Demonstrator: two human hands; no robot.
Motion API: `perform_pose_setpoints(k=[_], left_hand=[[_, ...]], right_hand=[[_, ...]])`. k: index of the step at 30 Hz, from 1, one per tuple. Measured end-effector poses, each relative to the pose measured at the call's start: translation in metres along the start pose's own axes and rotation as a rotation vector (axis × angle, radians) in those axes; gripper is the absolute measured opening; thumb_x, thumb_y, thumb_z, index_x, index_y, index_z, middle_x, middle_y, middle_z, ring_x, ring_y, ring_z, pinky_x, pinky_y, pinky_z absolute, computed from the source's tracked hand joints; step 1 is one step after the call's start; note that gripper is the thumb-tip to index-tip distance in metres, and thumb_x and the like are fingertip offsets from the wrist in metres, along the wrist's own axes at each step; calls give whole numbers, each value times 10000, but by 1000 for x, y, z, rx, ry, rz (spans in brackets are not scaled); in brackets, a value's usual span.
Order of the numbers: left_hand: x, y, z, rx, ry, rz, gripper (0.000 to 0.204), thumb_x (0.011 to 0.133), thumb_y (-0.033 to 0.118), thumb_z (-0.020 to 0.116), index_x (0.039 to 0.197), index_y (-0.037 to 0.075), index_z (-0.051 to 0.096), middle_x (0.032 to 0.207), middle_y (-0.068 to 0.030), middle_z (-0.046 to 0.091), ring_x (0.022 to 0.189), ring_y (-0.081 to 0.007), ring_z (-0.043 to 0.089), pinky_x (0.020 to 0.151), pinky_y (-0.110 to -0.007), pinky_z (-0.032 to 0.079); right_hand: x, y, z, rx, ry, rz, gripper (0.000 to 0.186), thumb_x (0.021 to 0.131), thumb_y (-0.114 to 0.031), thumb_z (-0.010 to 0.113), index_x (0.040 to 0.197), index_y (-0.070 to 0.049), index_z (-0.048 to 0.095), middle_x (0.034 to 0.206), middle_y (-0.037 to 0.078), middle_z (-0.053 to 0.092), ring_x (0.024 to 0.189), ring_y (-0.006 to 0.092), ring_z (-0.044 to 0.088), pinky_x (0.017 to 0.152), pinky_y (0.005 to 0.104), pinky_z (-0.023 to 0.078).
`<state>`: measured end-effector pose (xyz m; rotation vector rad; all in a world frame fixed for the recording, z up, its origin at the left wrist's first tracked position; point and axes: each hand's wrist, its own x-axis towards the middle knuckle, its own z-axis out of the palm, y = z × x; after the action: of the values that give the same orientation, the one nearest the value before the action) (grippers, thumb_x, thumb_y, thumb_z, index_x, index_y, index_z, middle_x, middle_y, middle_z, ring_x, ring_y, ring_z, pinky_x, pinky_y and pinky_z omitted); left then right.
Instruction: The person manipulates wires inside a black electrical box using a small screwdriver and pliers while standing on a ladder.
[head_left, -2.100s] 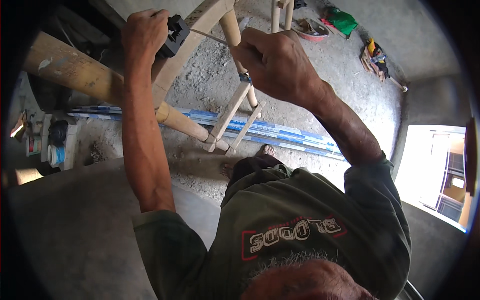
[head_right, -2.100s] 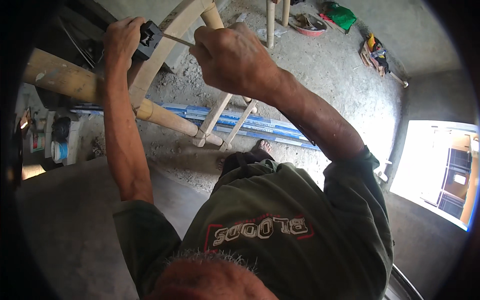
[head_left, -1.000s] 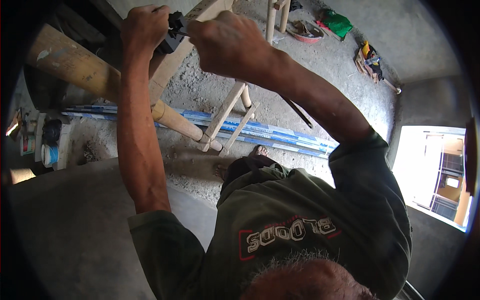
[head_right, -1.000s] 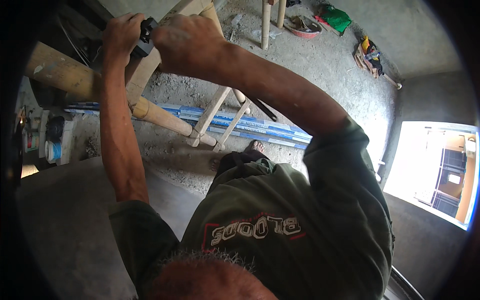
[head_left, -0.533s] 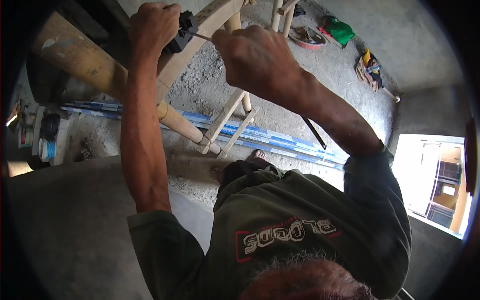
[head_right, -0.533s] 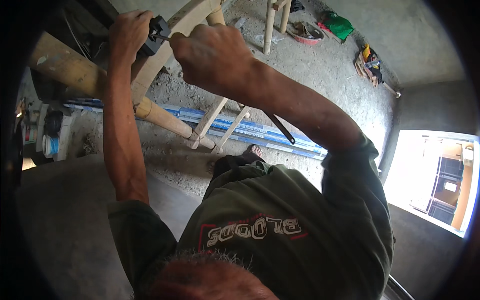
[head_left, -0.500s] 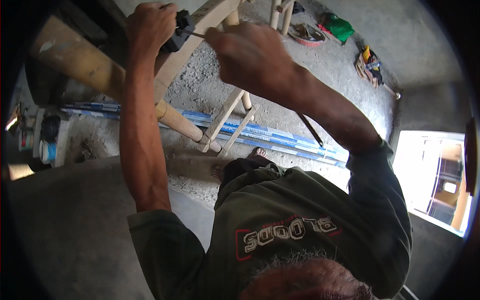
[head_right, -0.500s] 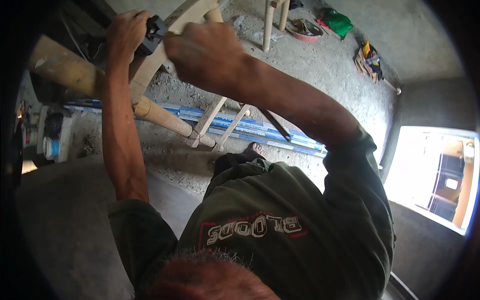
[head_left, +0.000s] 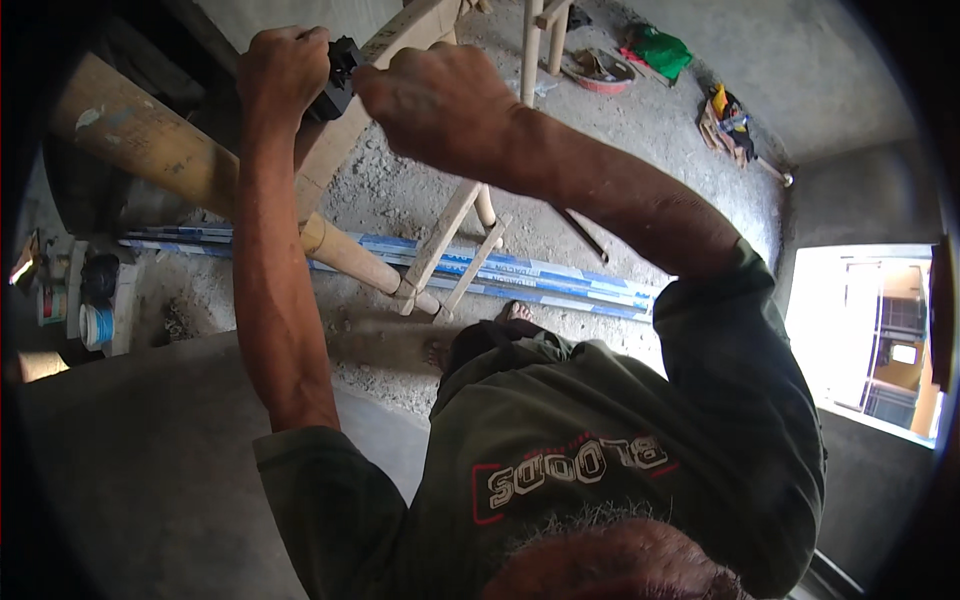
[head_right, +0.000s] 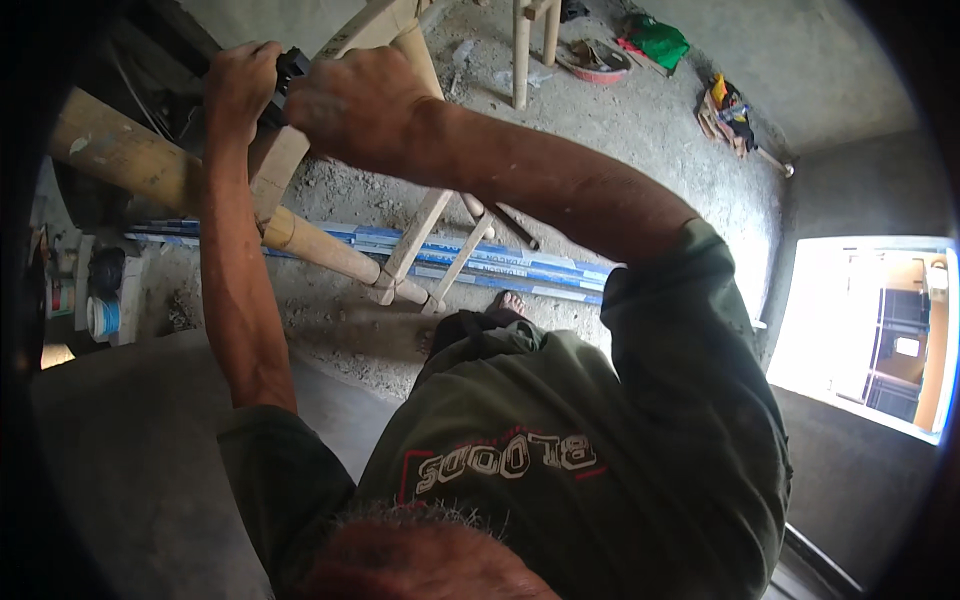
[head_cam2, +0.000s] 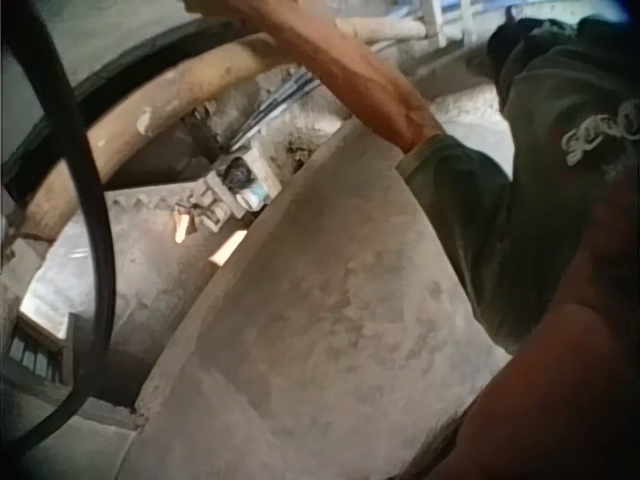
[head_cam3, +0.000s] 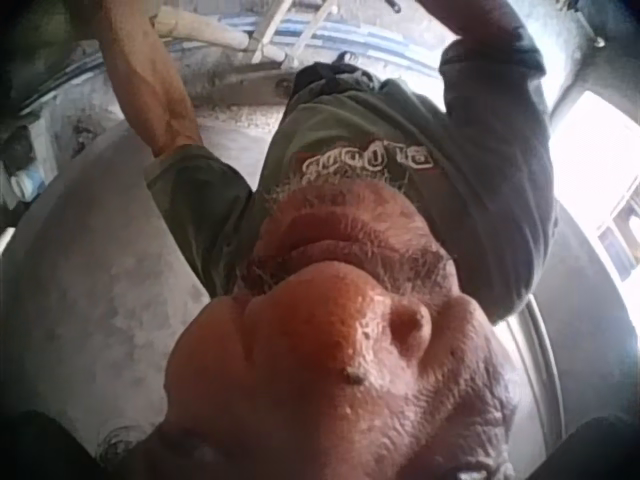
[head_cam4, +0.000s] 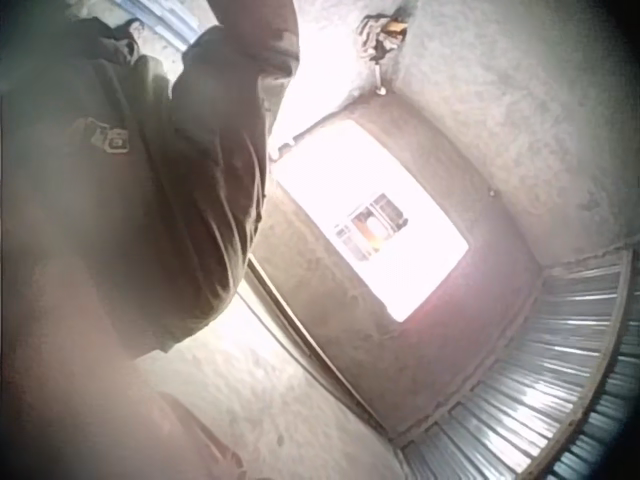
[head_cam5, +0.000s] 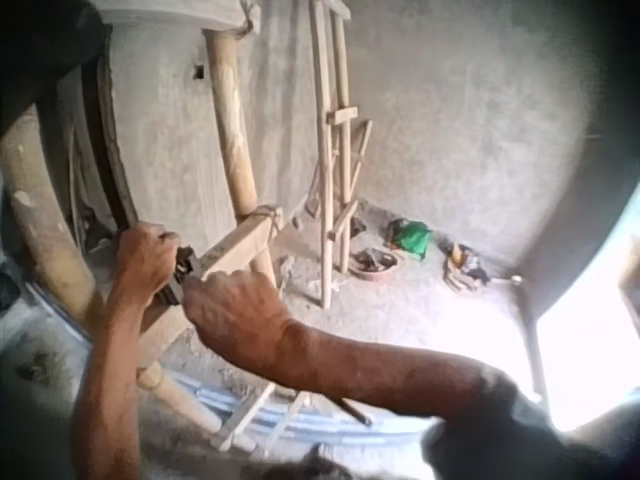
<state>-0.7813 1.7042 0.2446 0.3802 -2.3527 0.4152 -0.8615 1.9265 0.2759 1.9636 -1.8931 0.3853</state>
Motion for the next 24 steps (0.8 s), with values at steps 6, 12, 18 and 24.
perform_pose_setpoints(k=[6,12,18,24], left_hand=[[1,11,1,-213,-29,-256,219,875,217,547,784,88,699,825,-125,712,801,-402,688,736,-471,574],[2,28,-23,-390,-171,-508,305,877,320,551,877,75,732,899,-208,710,890,-430,673,823,-467,537],[4,32,-28,-537,-193,-652,388,885,404,595,931,53,755,839,-210,709,790,-374,681,763,-416,525],[6,38,-41,-751,-232,-626,319,951,312,655,901,13,755,754,-8,668,692,-78,565,628,-253,441]], right_hand=[[-27,5,-8,132,86,23,108,843,-93,644,916,-14,635,652,147,650,577,323,688,490,440,541],[-102,33,-21,544,307,401,175,946,-133,651,862,9,594,600,85,588,505,185,586,462,354,447],[-206,41,15,1044,8,1059,229,990,-182,577,918,33,610,623,62,581,570,99,525,523,292,417],[-265,26,39,1235,-108,1160,345,983,-143,526,1265,51,573,566,12,543,505,81,482,471,275,374]])
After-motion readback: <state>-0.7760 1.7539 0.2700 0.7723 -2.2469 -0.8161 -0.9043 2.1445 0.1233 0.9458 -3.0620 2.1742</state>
